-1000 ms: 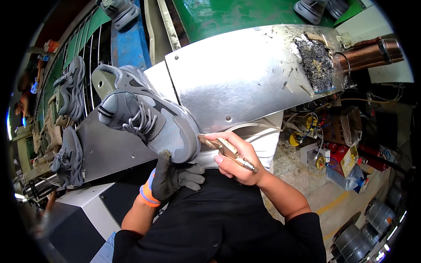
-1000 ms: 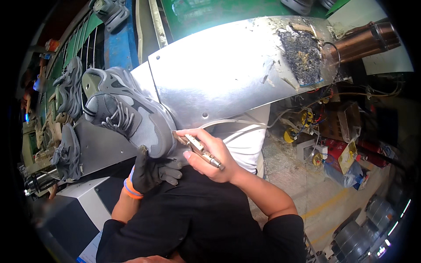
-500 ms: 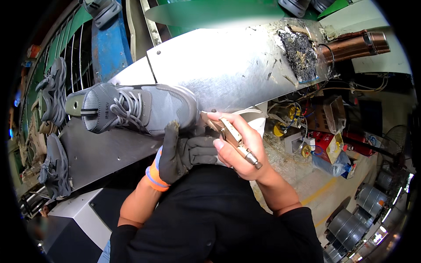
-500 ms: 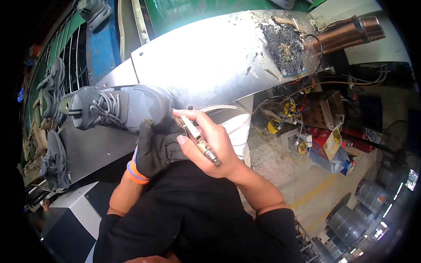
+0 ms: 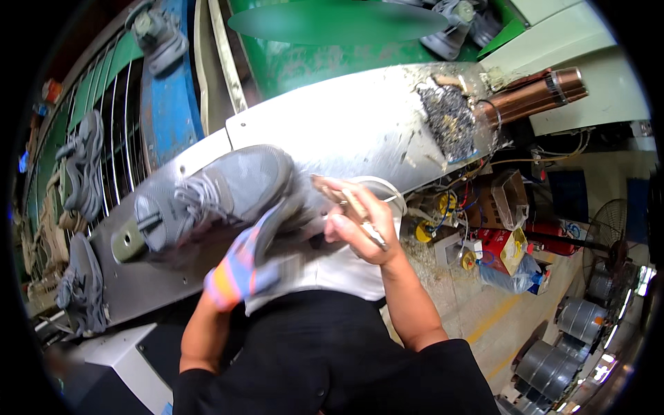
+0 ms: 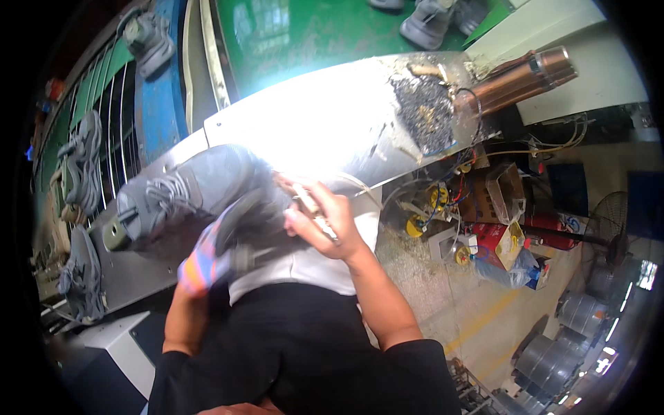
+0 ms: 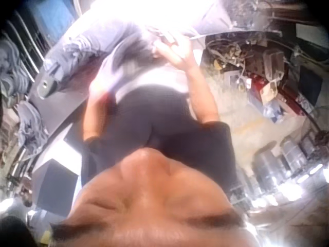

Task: The person applies adhesive to the edges and soles of shoes using a handheld dispenser and then places each shoe onto a conveyor belt.

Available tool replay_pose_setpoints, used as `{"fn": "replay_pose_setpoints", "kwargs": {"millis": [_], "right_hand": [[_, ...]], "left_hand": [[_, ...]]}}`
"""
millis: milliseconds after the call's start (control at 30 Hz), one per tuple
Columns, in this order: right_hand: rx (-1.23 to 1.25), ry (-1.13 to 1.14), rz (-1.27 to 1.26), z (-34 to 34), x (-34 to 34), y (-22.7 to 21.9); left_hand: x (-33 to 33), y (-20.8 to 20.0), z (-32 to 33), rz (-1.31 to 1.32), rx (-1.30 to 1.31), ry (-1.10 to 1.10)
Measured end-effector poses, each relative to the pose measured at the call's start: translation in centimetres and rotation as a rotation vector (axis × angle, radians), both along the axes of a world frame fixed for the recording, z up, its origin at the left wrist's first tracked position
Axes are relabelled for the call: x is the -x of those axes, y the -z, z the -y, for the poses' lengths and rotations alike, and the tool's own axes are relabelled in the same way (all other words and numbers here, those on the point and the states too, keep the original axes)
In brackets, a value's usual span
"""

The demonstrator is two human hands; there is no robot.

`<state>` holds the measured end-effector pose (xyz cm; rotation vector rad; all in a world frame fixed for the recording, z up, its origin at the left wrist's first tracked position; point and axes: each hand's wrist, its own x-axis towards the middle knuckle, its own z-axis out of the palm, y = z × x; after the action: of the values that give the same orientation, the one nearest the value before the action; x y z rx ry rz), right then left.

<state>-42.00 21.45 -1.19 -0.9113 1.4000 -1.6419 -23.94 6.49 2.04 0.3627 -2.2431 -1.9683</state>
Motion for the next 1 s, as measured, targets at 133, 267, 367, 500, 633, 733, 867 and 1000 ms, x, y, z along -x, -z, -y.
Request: {"fn": "replay_pose_setpoints", "kwargs": {"millis": [133, 267, 367, 500, 633, 733, 867, 1000], "right_hand": [[0.026, 0.277, 0.032, -1.8, 5.8, 0.4], [0.175, 0.543, 0.107, -1.1, 10.6, 1.0], [0.192, 0.642, 0.184, -0.6, 11.3, 1.3], [0.196, 0.593, 0.087, -1.1, 10.6, 1.7], [0.215, 0.62, 0.085, -1.6, 10.8, 2.2], [0.229, 0.603, 0.098, -1.4, 11.0, 2.4], [0.214, 0.593, 0.09, -1.2, 10.9, 2.3], [0.174, 0.625, 0.078, -1.2, 11.4, 2.0]], "left_hand": [[-9.2, -5.2, 6.4, -0.351, 0.163, -0.127], [-14.4, -5.4, 12.1, -0.004, 0.47, -0.696], [-17.5, -5.5, 11.3, 0.411, 0.986, -0.254], [-13.9, -7.0, 6.0, 0.477, 0.679, -0.489], [-13.2, -4.3, 9.5, 0.293, 0.767, -0.551], [-8.4, -2.2, 13.8, -0.013, 0.065, -0.822], [5.9, -0.7, 26.4, -0.174, 0.454, -0.567], [28.3, -1.1, 32.3, 0.204, 0.777, -0.782]]}}
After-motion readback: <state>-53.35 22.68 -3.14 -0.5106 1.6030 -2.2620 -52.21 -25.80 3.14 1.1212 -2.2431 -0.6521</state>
